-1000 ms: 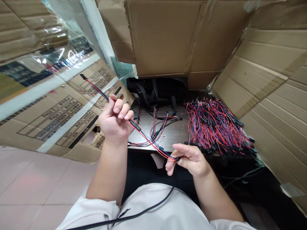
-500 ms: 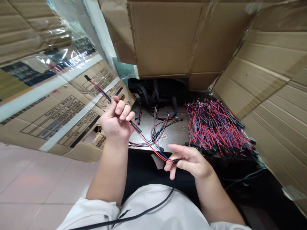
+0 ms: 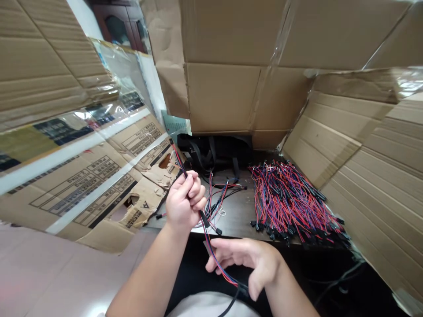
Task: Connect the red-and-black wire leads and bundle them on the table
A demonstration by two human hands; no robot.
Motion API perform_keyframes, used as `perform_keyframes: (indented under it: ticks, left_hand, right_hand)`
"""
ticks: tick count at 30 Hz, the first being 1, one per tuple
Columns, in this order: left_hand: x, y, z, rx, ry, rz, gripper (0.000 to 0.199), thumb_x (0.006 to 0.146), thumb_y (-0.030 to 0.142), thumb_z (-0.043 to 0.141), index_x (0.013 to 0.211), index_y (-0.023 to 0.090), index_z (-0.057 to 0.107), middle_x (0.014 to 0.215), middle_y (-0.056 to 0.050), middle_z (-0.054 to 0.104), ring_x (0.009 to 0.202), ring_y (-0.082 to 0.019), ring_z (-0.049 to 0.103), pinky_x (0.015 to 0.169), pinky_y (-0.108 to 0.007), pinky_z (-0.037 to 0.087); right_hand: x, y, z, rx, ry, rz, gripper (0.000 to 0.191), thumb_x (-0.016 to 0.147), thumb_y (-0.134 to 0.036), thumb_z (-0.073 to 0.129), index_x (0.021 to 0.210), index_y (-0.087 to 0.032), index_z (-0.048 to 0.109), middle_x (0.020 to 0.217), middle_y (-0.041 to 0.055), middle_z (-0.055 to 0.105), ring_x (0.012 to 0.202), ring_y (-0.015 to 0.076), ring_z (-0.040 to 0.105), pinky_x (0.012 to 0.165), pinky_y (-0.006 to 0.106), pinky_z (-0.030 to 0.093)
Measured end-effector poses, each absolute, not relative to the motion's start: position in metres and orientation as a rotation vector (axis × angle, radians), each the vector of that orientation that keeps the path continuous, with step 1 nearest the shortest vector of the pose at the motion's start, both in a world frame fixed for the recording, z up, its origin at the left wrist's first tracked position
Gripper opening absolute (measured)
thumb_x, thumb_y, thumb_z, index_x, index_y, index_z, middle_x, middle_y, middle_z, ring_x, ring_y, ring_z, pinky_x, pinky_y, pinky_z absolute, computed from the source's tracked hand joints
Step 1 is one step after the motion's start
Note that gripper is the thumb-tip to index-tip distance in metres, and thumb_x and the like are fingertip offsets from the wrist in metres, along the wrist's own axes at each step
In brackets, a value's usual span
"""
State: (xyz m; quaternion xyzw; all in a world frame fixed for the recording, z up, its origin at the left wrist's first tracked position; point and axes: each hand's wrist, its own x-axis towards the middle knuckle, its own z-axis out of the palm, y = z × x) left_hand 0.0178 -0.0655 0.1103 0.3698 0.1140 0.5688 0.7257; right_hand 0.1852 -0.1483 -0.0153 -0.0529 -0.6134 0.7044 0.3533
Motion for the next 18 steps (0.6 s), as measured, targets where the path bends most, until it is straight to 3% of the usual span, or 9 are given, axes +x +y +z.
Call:
perform_keyframes:
  ticks: [3,5,6,8,10,11,14,18]
  left_hand:
    - [0.019,-0.068,0.11,0.791,0.239,1.23,0.007,0.083,0.021,0.065,0.083,0.016,0.06,0.052,0.008,0.031,0.036,-0.003,0.02,0.033,-0.012,0.017]
    - [0.019,-0.069,0.107,0.773,0.235,1.201,0.007,0.083,0.021,0.065,0.083,0.017,0.06,0.052,0.008,0.031,0.036,-0.003,0.02,0.033,-0.012,0.016]
    - [0.02,-0.07,0.105,0.762,0.233,1.187,0.007,0.083,0.021,0.064,0.083,0.017,0.06,0.052,0.008,0.03,0.037,-0.003,0.019,0.034,-0.012,0.016]
    - [0.022,-0.071,0.1,0.737,0.23,1.16,0.006,0.083,0.021,0.064,0.083,0.017,0.059,0.052,0.008,0.03,0.037,-0.003,0.019,0.034,-0.012,0.015]
    - [0.024,-0.072,0.093,0.709,0.231,1.134,0.006,0.083,0.021,0.064,0.084,0.017,0.06,0.052,0.009,0.029,0.037,-0.003,0.018,0.034,-0.012,0.015]
    - [0.025,-0.071,0.09,0.698,0.239,1.125,0.007,0.084,0.022,0.064,0.084,0.017,0.06,0.052,0.009,0.029,0.037,-0.003,0.018,0.034,-0.012,0.015]
    - [0.026,-0.067,0.082,0.678,0.283,1.124,0.007,0.083,0.022,0.064,0.083,0.016,0.06,0.053,0.008,0.029,0.037,-0.003,0.019,0.034,-0.012,0.016]
    - [0.027,-0.06,0.077,0.66,0.31,1.133,0.009,0.085,0.024,0.062,0.082,0.016,0.059,0.052,0.008,0.03,0.036,-0.003,0.02,0.034,-0.013,0.017]
  right_hand:
    - [0.18,-0.143,-0.02,0.074,-1.449,1.96,0.126,0.033,-0.025,0.097,0.144,-0.034,0.04,0.145,0.016,0.043,0.127,0.0322,0.049,0.102,0.046,0.04]
    - [0.17,-0.142,-0.021,0.118,-1.333,1.996,0.128,0.022,-0.037,0.097,0.14,-0.031,0.047,0.15,0.0176,0.034,0.125,0.0356,0.05,0.097,0.048,0.045]
    - [0.165,-0.142,-0.021,0.093,-1.258,1.994,0.121,0.024,-0.046,0.095,0.136,-0.028,0.051,0.149,0.0193,0.036,0.121,0.0359,0.054,0.093,0.048,0.048]
    - [0.152,-0.144,-0.019,-0.039,-1.108,1.922,0.091,0.045,-0.061,0.087,0.122,-0.021,0.059,0.133,0.0208,0.053,0.104,0.0307,0.065,0.081,0.043,0.054]
    - [0.141,-0.144,-0.016,-0.21,-1.004,1.8,0.053,0.07,-0.056,0.076,0.101,-0.016,0.061,0.101,0.0135,0.068,0.072,0.0195,0.071,0.06,0.031,0.056]
    - [0.137,-0.144,-0.014,-0.295,-0.973,1.748,0.039,0.078,-0.049,0.072,0.092,-0.016,0.057,0.087,0.0079,0.069,0.055,0.0135,0.067,0.048,0.024,0.052]
    - [0.134,-0.142,-0.011,-0.509,-0.935,1.685,0.03,0.082,-0.036,0.07,0.081,-0.018,0.046,0.066,-0.0033,0.062,0.031,0.0021,0.042,0.029,0.012,0.032]
    - [0.144,-0.138,-0.009,-0.651,-0.947,1.634,0.035,0.079,-0.035,0.073,0.087,-0.021,0.041,0.06,-0.008,0.058,0.029,-0.0005,0.031,0.028,0.009,0.025]
